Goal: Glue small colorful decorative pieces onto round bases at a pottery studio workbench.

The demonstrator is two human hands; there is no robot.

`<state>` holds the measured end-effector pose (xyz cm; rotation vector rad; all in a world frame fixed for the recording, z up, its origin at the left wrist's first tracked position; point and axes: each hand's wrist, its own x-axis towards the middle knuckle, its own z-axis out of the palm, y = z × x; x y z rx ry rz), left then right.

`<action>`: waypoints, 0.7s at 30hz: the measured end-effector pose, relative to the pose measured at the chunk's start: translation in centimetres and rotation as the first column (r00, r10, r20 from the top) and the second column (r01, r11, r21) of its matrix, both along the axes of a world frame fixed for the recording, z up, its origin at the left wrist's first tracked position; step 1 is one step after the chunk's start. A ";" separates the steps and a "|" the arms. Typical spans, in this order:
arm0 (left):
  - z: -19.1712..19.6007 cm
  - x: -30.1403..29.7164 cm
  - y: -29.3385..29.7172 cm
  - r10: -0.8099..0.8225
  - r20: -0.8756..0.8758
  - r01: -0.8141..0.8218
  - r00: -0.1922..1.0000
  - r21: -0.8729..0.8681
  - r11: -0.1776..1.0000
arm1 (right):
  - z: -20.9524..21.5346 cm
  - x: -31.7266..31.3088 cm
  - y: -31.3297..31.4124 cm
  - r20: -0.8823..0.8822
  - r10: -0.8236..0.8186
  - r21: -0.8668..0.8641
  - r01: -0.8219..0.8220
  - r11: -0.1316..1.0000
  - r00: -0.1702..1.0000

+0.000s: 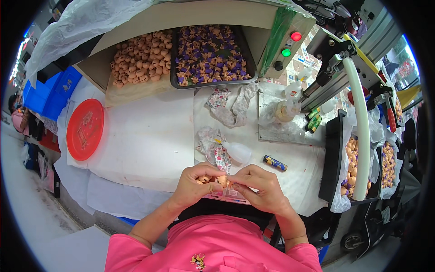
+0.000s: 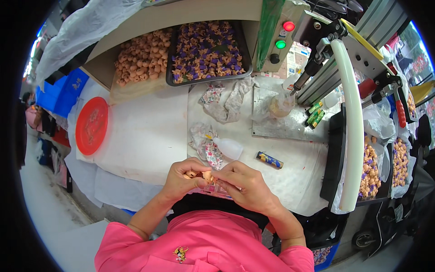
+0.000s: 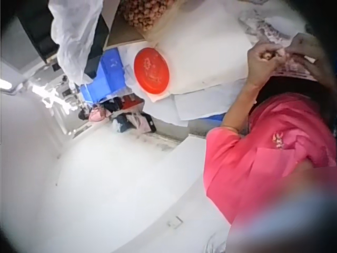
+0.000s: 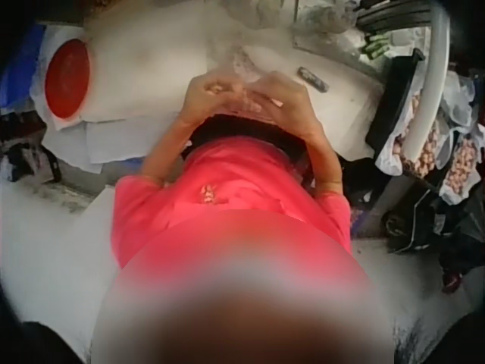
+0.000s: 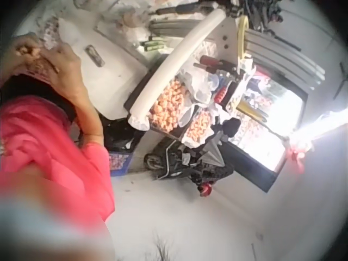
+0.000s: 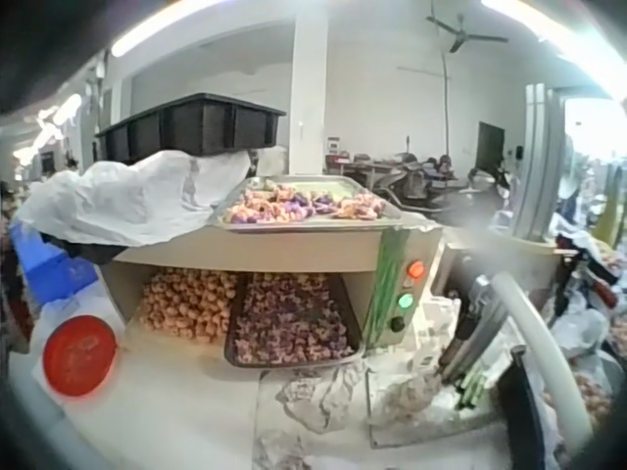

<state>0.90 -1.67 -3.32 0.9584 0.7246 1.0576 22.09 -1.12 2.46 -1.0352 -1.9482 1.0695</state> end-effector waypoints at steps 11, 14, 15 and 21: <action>1.1 1.5 -0.1 -0.007 -0.071 -0.003 0.997 -0.142 0.990 | -1.8 0.1 -0.8 -0.079 -0.093 -0.026 0.091 0.996 0.993; 1.1 2.0 0.0 -0.036 -0.071 0.019 0.997 -0.218 0.976 | -2.7 0.3 -0.8 -0.106 -0.130 -0.025 0.128 0.992 0.986; 1.0 2.2 0.0 -0.039 -0.072 0.022 0.997 -0.220 0.975 | -2.8 0.4 -0.8 -0.124 -0.130 -0.047 0.125 0.991 0.984; 1.0 2.8 0.8 -0.057 -0.069 0.038 0.996 -0.248 0.968 | -2.6 1.4 -0.1 -0.145 -0.126 -0.123 0.108 0.986 0.981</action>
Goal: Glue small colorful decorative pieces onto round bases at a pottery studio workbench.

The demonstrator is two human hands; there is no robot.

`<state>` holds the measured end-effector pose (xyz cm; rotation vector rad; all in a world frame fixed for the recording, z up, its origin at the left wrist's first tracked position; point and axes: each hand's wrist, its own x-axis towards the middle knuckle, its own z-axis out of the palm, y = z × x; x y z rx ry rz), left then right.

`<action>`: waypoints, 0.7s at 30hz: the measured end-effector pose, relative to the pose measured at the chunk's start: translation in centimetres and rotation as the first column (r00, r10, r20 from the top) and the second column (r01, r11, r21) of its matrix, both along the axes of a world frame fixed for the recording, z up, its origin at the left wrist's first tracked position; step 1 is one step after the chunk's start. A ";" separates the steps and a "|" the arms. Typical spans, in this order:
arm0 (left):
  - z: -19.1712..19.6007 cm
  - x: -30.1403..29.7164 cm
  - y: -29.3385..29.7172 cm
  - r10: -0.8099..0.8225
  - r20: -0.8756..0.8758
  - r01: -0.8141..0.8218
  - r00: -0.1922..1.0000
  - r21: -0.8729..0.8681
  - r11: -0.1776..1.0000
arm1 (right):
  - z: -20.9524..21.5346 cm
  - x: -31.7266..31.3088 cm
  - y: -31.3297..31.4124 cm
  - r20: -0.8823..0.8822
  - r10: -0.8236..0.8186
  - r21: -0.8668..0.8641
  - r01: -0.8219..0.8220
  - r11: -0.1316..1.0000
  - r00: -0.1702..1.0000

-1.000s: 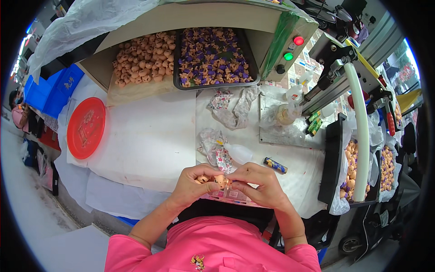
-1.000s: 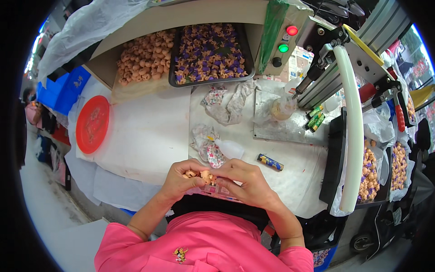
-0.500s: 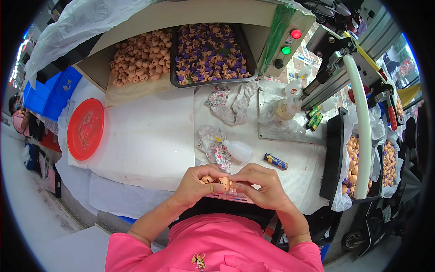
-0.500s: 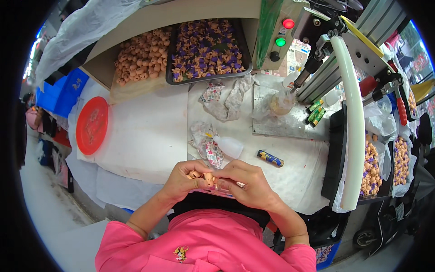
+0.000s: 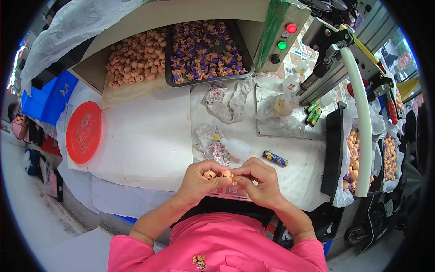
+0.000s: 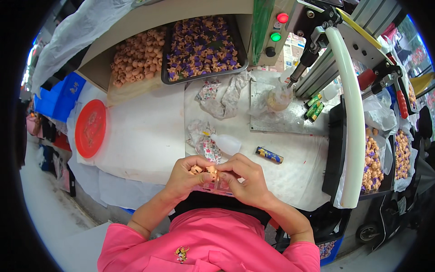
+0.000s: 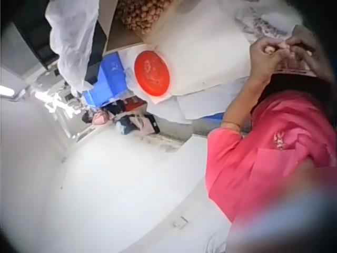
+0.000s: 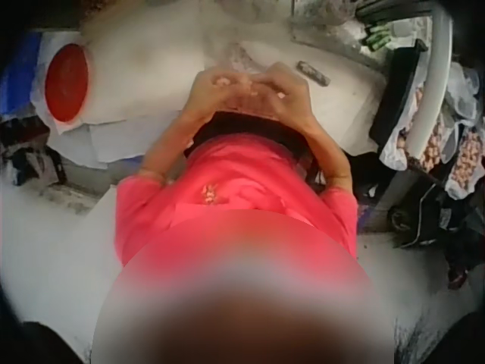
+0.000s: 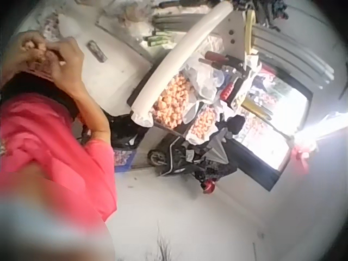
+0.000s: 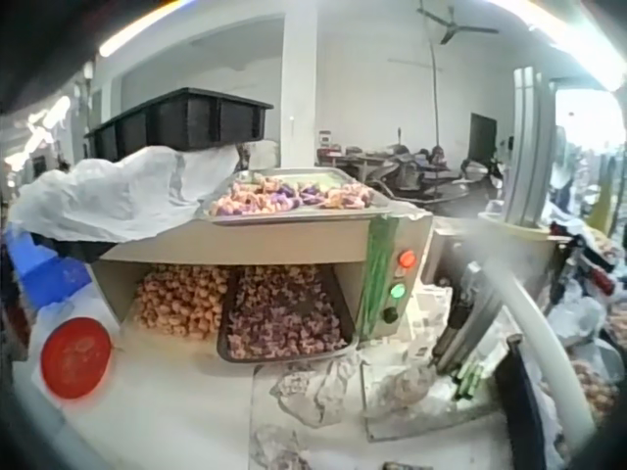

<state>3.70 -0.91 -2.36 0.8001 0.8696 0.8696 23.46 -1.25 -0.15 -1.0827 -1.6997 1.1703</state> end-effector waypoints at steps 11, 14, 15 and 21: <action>0.4 -1.1 0.3 -0.029 0.303 0.116 0.952 -0.275 0.954 | 11.7 4.4 6.7 -0.280 -0.584 0.820 0.506 0.267 0.762; 1.6 0.0 -0.1 0.000 0.312 0.110 0.950 -0.335 0.936 | 16.4 6.2 10.5 -0.342 -0.650 0.905 0.424 -0.033 0.679; 1.6 0.2 -0.2 -0.012 0.312 0.120 0.950 -0.329 0.937 | 17.6 6.8 12.4 -0.310 -0.700 0.946 0.283 -0.158 0.644; 1.2 0.7 -1.7 -0.018 0.394 0.150 0.919 -0.306 0.940 | 24.4 9.9 15.1 -0.106 -0.265 0.810 0.238 0.536 0.958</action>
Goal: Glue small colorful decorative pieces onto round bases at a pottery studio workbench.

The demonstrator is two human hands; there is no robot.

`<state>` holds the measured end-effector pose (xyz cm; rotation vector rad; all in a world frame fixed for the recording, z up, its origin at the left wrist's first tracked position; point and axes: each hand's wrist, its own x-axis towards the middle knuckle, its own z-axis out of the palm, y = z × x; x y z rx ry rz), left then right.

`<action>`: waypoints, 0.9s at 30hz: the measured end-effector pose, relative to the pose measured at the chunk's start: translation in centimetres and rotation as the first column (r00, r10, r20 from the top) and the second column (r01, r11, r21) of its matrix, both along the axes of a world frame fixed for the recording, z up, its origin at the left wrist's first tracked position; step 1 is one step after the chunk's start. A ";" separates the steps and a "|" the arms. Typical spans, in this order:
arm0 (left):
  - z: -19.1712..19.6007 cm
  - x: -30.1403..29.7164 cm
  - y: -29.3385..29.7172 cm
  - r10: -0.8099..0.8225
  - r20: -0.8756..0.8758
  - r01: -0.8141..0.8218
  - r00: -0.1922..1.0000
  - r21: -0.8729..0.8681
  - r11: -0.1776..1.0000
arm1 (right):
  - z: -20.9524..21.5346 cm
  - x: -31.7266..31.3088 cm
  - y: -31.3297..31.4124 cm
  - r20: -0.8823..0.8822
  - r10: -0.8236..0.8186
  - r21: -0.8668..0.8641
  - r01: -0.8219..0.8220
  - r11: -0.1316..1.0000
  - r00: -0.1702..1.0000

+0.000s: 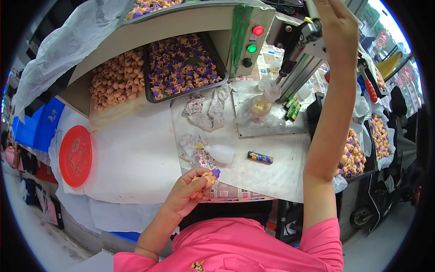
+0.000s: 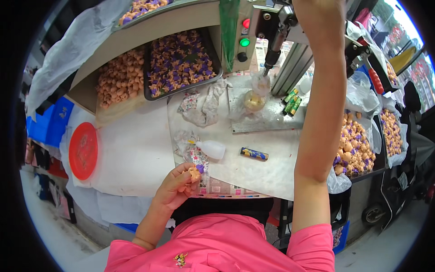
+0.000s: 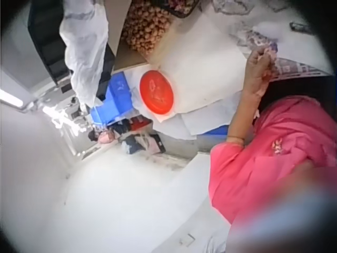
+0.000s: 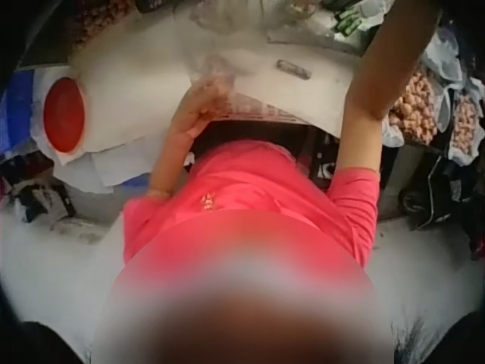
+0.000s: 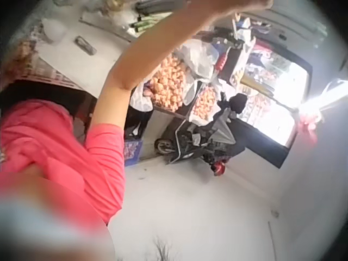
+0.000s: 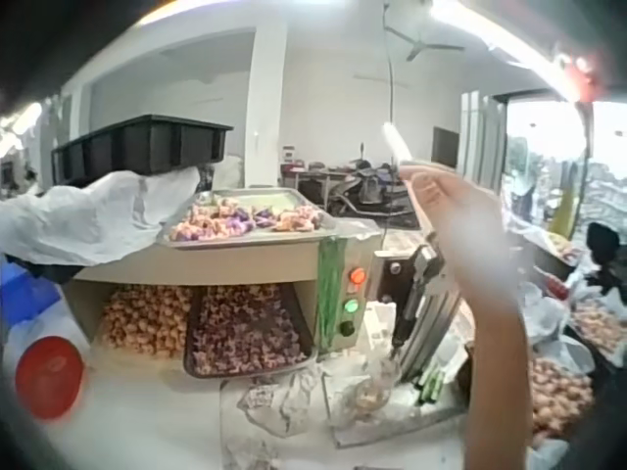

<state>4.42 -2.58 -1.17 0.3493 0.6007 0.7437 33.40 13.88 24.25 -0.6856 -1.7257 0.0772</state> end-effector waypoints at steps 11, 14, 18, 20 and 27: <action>0.4 -3.5 -0.3 0.244 -0.048 -0.245 0.969 -0.022 0.969 | -16.9 3.3 -5.8 0.317 -0.489 -0.635 0.565 0.526 0.812; 0.9 -2.5 0.0 0.222 -0.065 -0.223 0.973 0.000 0.975 | -22.4 2.8 -5.8 0.283 -0.409 -0.636 0.489 0.597 0.867; 1.6 -0.4 0.2 0.188 -0.051 -0.186 0.981 0.028 0.982 | -24.6 2.4 -5.4 0.340 -0.479 -0.341 0.581 0.739 0.809; 1.7 0.3 0.2 0.123 -0.091 -0.118 0.988 0.055 0.991 | -24.2 2.6 -5.6 0.303 -0.487 -0.358 0.572 0.738 0.819; 4.4 2.1 2.9 0.053 -0.095 -0.039 0.994 0.151 0.988 | -19.0 6.3 -11.7 0.059 -0.633 -0.476 0.579 0.662 0.772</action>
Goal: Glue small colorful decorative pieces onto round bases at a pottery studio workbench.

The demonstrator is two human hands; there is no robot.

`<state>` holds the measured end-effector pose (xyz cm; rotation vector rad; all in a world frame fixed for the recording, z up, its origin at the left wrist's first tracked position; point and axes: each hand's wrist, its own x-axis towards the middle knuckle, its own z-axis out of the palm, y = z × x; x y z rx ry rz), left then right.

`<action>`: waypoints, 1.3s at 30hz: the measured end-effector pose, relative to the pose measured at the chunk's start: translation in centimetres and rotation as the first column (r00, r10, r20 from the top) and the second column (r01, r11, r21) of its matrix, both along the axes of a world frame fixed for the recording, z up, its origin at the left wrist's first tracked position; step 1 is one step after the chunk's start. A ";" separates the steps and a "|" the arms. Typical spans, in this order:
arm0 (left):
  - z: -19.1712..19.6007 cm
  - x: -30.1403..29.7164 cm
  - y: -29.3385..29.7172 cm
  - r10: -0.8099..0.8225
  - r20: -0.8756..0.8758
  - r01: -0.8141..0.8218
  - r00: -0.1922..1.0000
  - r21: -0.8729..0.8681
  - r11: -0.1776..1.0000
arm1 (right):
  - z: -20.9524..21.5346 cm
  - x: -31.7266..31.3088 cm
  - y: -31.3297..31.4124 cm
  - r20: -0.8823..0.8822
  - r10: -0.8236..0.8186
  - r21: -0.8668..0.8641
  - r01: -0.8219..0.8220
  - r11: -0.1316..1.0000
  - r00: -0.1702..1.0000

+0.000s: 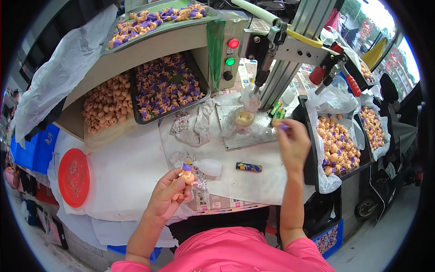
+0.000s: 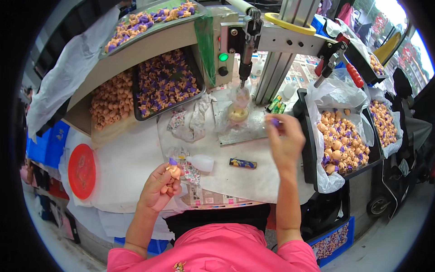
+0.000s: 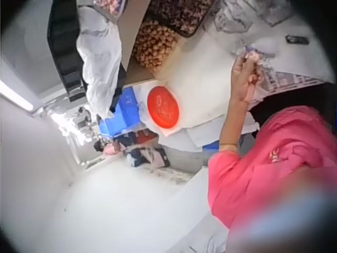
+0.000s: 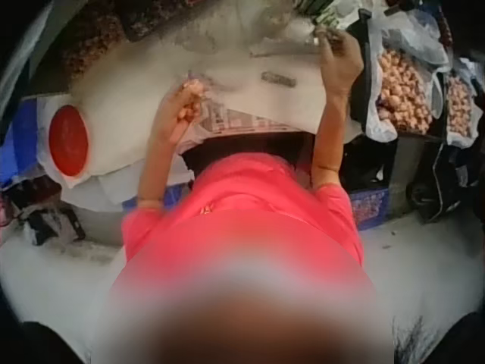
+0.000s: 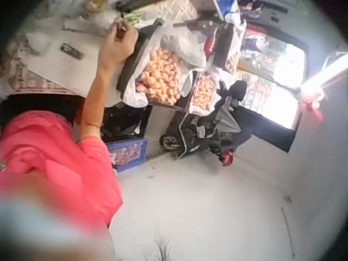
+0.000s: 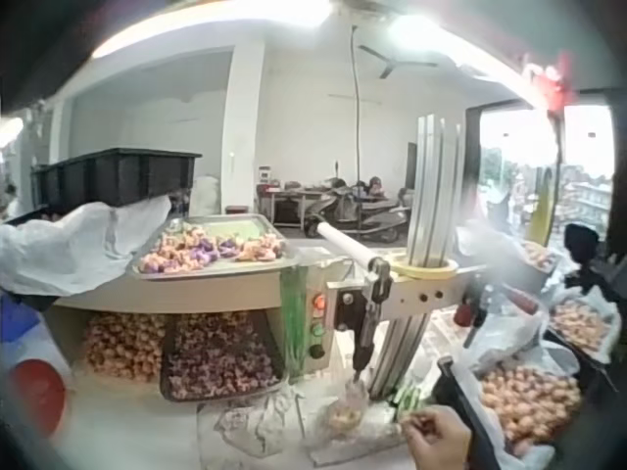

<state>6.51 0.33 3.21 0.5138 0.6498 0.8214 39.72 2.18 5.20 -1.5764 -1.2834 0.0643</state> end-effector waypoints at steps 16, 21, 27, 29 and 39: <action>-0.4 16.3 12.6 -0.116 -0.428 0.253 0.896 0.279 0.927 | 5.2 3.8 -7.1 0.075 -0.131 0.035 0.129 0.991 0.989; -3.6 20.9 14.2 0.214 -0.421 0.079 0.882 0.578 0.812 | 5.2 2.3 -6.9 -0.008 0.081 -0.090 -0.081 0.993 0.997; -2.4 21.8 12.9 0.401 -0.508 0.194 0.762 0.771 0.606 | 6.3 1.5 -5.4 0.028 0.174 -0.030 -0.173 0.984 0.984; -2.6 21.7 12.7 0.407 -0.488 0.189 0.772 0.788 0.586 | 7.8 1.0 -3.8 0.102 0.205 0.103 -0.215 0.971 0.973; -1.9 22.7 10.9 0.378 -0.507 0.191 0.775 0.758 0.624 | 21.9 -1.2 8.1 0.007 0.140 0.158 -0.139 0.978 0.990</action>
